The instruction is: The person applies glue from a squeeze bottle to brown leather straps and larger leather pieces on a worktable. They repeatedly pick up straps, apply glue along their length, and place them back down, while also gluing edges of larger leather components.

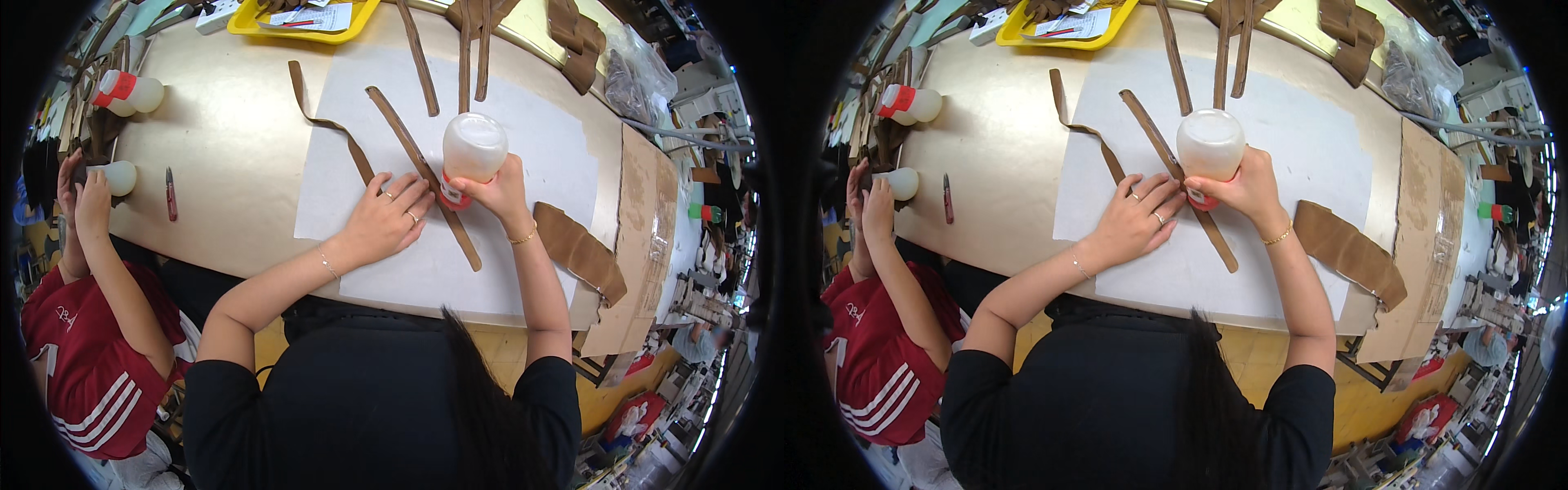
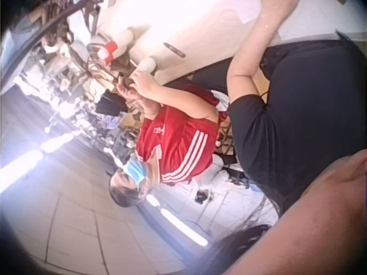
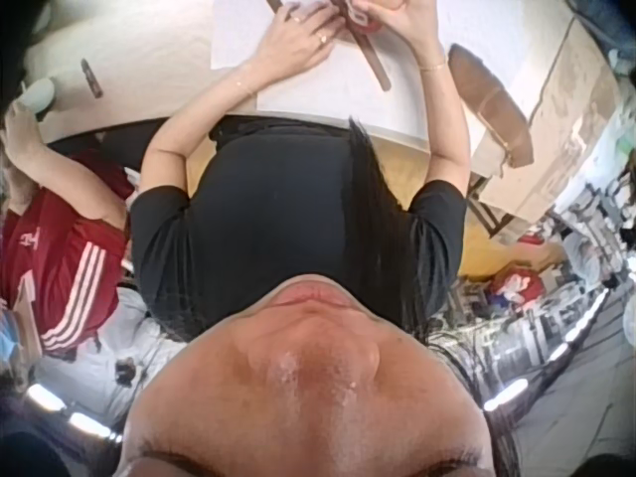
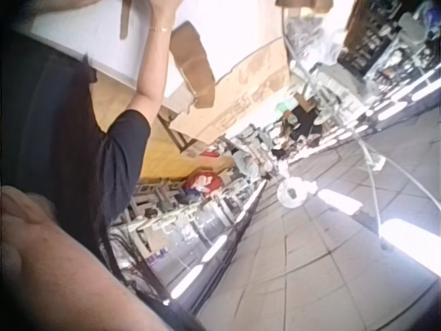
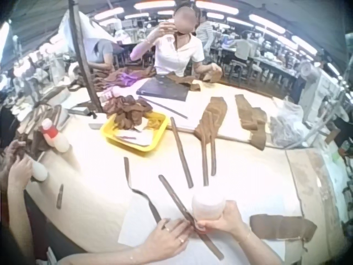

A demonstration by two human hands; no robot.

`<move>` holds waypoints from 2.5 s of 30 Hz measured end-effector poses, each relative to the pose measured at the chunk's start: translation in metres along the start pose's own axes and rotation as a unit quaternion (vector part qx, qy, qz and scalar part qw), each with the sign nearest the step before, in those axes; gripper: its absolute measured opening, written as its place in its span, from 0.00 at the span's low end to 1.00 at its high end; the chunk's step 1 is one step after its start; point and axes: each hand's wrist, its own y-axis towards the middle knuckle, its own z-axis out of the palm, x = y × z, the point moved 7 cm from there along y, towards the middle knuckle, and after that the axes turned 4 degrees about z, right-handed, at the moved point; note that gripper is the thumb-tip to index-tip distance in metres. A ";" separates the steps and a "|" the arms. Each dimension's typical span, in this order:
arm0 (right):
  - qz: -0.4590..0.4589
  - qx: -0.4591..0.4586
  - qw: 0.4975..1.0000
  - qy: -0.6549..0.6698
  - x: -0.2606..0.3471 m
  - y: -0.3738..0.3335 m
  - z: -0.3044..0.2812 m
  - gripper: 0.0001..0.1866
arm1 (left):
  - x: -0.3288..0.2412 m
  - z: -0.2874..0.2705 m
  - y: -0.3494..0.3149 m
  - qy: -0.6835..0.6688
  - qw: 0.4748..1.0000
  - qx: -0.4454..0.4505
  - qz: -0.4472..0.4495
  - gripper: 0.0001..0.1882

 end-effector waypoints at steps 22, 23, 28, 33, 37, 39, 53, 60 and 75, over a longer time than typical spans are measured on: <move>0.000 -0.018 1.000 0.013 -0.004 -0.025 -0.009 0.24 | -0.033 0.007 -0.006 -0.015 0.999 0.018 0.030 0.23; 0.001 -0.016 1.000 0.007 -0.004 -0.027 -0.009 0.24 | -0.033 0.007 -0.007 -0.016 0.999 0.021 0.029 0.23; 0.002 -0.014 1.000 -0.001 0.000 -0.040 -0.014 0.24 | -0.034 0.008 -0.005 -0.013 0.999 0.031 0.022 0.23; 0.024 0.000 1.000 0.016 -0.004 -0.053 -0.016 0.24 | -0.037 0.007 -0.005 -0.004 1.000 0.024 0.012 0.23; 0.046 -0.034 0.997 0.055 -0.013 -0.058 -0.024 0.24 | -0.050 0.009 -0.007 -0.027 0.998 0.017 0.053 0.23; 0.034 -0.055 0.997 0.049 -0.014 -0.057 -0.025 0.23 | -0.058 0.013 -0.008 -0.036 0.997 0.018 0.064 0.23; 0.023 -0.046 0.998 0.031 -0.003 -0.075 -0.025 0.24 | -0.064 0.017 -0.009 -0.016 0.997 0.033 0.072 0.21; 0.050 -0.042 0.997 0.035 -0.010 -0.100 -0.029 0.28 | -0.066 0.016 -0.008 -0.020 0.998 0.028 0.060 0.22; 0.039 -0.205 0.969 0.131 -0.017 -0.126 -0.041 0.30 | -0.085 0.023 -0.012 -0.061 0.992 0.045 0.099 0.24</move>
